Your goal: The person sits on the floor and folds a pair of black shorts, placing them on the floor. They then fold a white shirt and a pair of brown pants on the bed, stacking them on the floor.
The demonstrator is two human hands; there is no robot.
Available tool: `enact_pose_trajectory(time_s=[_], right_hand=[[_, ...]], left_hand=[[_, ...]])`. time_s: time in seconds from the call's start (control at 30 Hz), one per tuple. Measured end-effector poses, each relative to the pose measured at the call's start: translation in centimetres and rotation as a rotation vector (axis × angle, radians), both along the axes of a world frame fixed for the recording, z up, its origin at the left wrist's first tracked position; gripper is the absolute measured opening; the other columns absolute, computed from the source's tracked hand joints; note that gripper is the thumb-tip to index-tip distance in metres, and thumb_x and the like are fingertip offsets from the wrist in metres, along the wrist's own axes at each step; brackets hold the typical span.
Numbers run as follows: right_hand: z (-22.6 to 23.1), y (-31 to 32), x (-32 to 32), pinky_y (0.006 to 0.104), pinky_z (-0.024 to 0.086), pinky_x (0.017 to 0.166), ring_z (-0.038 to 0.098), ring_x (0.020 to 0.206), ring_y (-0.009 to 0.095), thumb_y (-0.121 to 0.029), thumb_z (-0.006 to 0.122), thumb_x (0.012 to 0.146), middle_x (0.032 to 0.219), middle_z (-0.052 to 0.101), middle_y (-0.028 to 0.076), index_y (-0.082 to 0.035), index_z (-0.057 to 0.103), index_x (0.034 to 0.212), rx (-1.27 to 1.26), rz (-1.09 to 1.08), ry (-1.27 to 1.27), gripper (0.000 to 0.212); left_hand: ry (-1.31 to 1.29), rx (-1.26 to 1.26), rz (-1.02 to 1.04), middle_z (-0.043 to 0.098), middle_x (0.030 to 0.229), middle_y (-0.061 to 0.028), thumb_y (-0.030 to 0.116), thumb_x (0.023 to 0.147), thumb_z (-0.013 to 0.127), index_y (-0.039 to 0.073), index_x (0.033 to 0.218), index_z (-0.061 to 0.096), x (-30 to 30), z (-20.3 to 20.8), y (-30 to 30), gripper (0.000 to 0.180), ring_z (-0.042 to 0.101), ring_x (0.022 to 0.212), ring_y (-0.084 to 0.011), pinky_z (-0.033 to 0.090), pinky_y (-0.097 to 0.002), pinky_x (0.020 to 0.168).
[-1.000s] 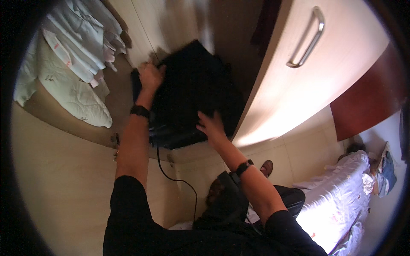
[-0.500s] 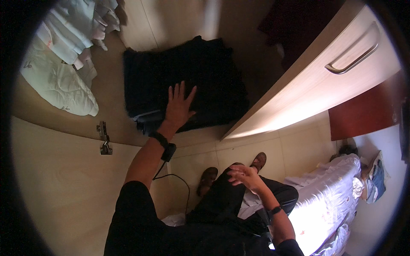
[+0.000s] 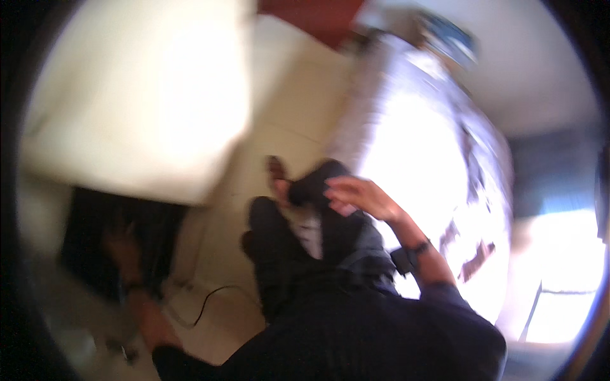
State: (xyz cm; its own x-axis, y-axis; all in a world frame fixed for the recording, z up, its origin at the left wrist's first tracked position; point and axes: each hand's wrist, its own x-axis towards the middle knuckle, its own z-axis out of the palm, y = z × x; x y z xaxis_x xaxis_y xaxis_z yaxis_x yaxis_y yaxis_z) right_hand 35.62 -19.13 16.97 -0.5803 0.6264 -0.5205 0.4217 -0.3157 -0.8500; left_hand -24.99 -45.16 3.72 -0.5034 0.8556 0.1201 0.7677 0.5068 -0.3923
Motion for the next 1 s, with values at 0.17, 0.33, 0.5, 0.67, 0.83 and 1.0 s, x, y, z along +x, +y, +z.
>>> enact_pose_trajectory(time_s=[0.17,0.33,0.5,0.67,0.83,1.0], right_hand=[[0.4,-5.9,5.9,0.0365,0.062,0.085,0.074,0.101,0.026,-0.025,0.063,0.105,0.120,0.071,0.020,0.008,0.056,0.139,0.133,-0.356,0.096,0.048],[-5.5,-15.5,19.7,0.0365,0.063,0.078,0.073,0.098,0.027,-0.017,0.067,0.099,0.116,0.070,0.023,0.013,0.051,0.141,0.110,-0.804,-0.075,0.054],[-13.4,-22.3,34.0,0.0449,0.059,0.086,0.068,0.104,0.040,-0.017,0.074,0.088,0.126,0.063,0.027,0.005,0.046,0.148,0.309,-1.148,-0.673,0.070],[-13.1,-22.7,41.9,0.0517,0.043,0.107,0.051,0.124,0.046,-0.019,0.079,0.082,0.136,0.053,0.028,-0.001,0.041,0.150,0.799,-1.100,-1.205,0.080],[-10.8,-18.8,46.9,0.0504,0.042,0.112,0.048,0.133,0.046,-0.041,0.085,0.079,0.144,0.049,0.031,0.002,0.029,0.157,0.629,-1.197,-1.278,0.105],[-13.1,-17.4,49.8,0.0446,0.054,0.098,0.067,0.108,0.044,-0.036,0.084,0.079,0.127,0.063,0.033,0.006,0.037,0.153,0.568,-1.302,-1.132,0.096]], left_hand=[[0.004,-0.011,0.016,0.037,0.165,-0.0152,0.019,0.109,0.051,0.009,0.153,0.048,-10.3,0.8,-8.1,0.046,0.056,0.128,-0.0407,0.050,-0.0500,0.107],[0.259,-0.351,-0.159,0.049,0.155,-0.0198,0.027,0.108,0.051,0.007,0.153,0.048,-3.7,1.8,-9.5,0.050,0.054,0.133,-0.0377,0.042,-0.0475,0.116],[0.285,-0.739,0.010,0.057,0.142,-0.0247,0.039,0.099,0.062,-0.001,0.148,0.052,4.0,1.4,-5.5,0.064,0.059,0.123,-0.0389,0.048,-0.0481,0.107],[-0.379,-0.336,0.185,0.063,0.132,-0.0290,0.043,0.088,0.074,-0.008,0.143,0.052,11.4,-0.7,-2.0,0.079,0.064,0.113,-0.0453,0.053,-0.0521,0.098],[-0.590,-0.120,0.105,0.057,0.139,-0.0332,0.029,0.084,0.078,-0.007,0.143,0.049,14.5,-4.2,1.8,0.075,0.054,0.131,-0.0476,0.044,-0.0523,0.111],[-0.630,-0.036,-0.209,0.055,0.141,-0.0318,0.030,0.092,0.074,-0.006,0.146,0.046,16.6,-3.4,7.2,0.071,0.053,0.131,-0.0475,0.045,-0.0520,0.109]])
